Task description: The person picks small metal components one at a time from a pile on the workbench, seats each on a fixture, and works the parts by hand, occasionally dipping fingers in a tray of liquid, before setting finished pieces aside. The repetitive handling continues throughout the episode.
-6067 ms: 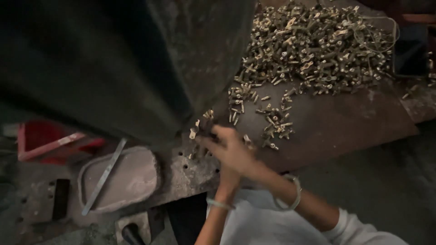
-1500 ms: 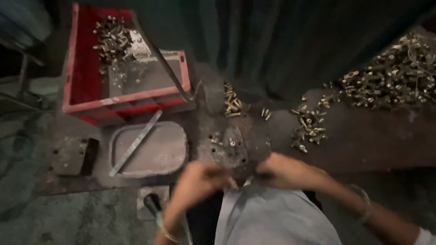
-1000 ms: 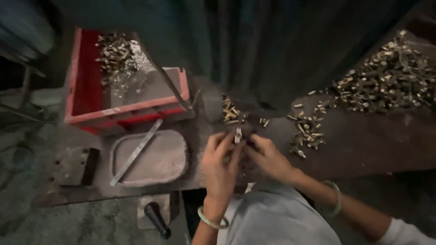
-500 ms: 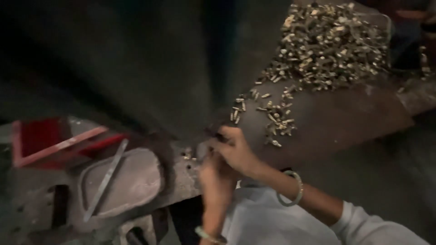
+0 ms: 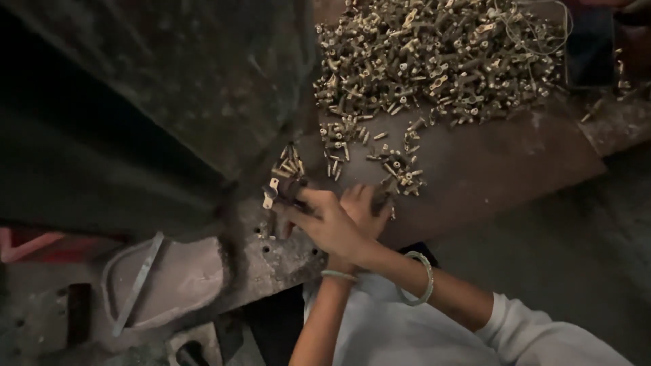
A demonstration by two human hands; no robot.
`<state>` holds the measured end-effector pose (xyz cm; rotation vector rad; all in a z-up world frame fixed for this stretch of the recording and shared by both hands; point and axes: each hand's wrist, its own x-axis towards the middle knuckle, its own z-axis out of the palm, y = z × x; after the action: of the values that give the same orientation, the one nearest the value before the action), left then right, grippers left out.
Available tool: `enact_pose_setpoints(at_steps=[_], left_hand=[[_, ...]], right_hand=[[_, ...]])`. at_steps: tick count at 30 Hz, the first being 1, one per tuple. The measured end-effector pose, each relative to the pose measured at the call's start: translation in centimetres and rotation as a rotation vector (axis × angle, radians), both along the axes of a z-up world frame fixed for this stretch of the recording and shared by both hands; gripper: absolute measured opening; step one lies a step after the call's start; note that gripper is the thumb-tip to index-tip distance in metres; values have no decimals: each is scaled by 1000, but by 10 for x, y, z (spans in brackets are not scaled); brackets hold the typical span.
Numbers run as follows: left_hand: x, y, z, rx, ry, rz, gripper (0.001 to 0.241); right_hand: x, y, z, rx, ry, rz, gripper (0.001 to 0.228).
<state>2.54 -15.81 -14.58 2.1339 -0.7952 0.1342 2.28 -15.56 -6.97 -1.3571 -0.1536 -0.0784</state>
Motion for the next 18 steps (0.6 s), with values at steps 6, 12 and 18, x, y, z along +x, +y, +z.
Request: enact_pose_setpoints(at_steps=[6, 12, 18], left_hand=[[-5, -33, -5, 189, -23, 62, 44], [-26, 10, 7, -259, 32, 295, 41], [-80, 84, 21, -852, 1215, 157, 20]], right_hand=[[-1, -2, -4, -108, 20, -58, 27], [-1, -5, -4, -299, 83, -91, 28], [36, -55, 20, -284, 129, 381, 25]])
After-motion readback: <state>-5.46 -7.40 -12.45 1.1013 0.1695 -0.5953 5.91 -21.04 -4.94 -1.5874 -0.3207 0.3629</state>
